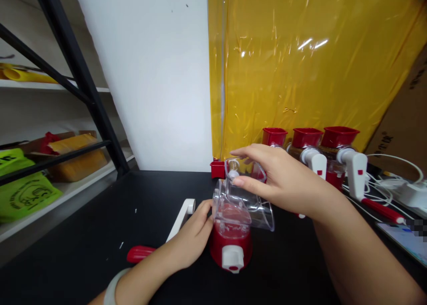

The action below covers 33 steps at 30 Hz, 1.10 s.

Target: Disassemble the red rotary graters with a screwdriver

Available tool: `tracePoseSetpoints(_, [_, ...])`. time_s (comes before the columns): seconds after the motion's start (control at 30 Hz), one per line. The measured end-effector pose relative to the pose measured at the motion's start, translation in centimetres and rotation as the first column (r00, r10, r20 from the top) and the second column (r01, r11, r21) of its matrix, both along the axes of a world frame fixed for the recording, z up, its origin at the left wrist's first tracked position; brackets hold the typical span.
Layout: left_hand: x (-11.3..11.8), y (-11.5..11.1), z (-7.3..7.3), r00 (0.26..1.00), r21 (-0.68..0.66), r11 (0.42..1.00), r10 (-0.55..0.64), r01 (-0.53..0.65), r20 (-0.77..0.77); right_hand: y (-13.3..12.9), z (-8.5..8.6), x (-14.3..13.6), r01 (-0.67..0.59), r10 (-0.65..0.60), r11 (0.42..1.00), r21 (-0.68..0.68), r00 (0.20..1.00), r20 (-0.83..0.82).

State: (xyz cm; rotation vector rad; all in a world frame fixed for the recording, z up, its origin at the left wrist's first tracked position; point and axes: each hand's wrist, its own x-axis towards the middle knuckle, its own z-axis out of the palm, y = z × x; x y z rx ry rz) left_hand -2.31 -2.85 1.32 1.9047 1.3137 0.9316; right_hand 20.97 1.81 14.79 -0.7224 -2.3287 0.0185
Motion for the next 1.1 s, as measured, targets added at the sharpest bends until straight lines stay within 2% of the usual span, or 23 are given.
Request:
tracePoseSetpoints(0.27, [0.1, -0.2, -0.1, 1.000, -0.087, 0.996, -0.023, 0.024, 0.012, 0.2, -0.2, -0.2, 0.011, -0.010, 1.000, -0.026, 0.999, 0.042])
tracePoseSetpoints(0.4, [-0.1, -0.2, -0.3, 0.999, -0.100, 0.994, -0.037, 0.038, 0.011, 0.6, -0.2, -0.2, -0.026, 0.027, 0.999, -0.034, 0.999, 0.036])
tracePoseSetpoints(0.57, [-0.2, -0.1, -0.8, 0.999, -0.130, 0.991, 0.005, -0.010, -0.039, 1.0, -0.3, -0.1, -0.064, 0.065, 0.996, -0.069, 0.998, 0.022])
tracePoseSetpoints(0.7, [-0.2, 0.0, -1.0, 0.999, -0.125, 0.992, -0.023, 0.019, -0.029, 1.3, -0.3, -0.1, -0.075, 0.076, 0.995, -0.069, 0.997, 0.012])
tracePoseSetpoints(0.83, [-0.4, 0.1, -1.1, 0.999, -0.179, 0.984, -0.014, 0.008, -0.032, 1.3, -0.3, 0.0, -0.092, 0.094, 0.992, -0.083, 0.995, 0.018])
tracePoseSetpoints(1.0, [-0.3, 0.2, -1.3, 0.999, -0.136, 0.990, -0.044, 0.040, -0.026, 1.3, -0.3, -0.1, -0.108, 0.110, 0.989, -0.101, 0.994, 0.012])
tracePoseSetpoints(1.1, [-0.3, 0.2, -1.3, 1.000, -0.141, 0.990, -0.024, 0.022, -0.010, 1.3, -0.3, -0.1, -0.131, 0.132, 0.986, -0.106, 0.991, 0.000])
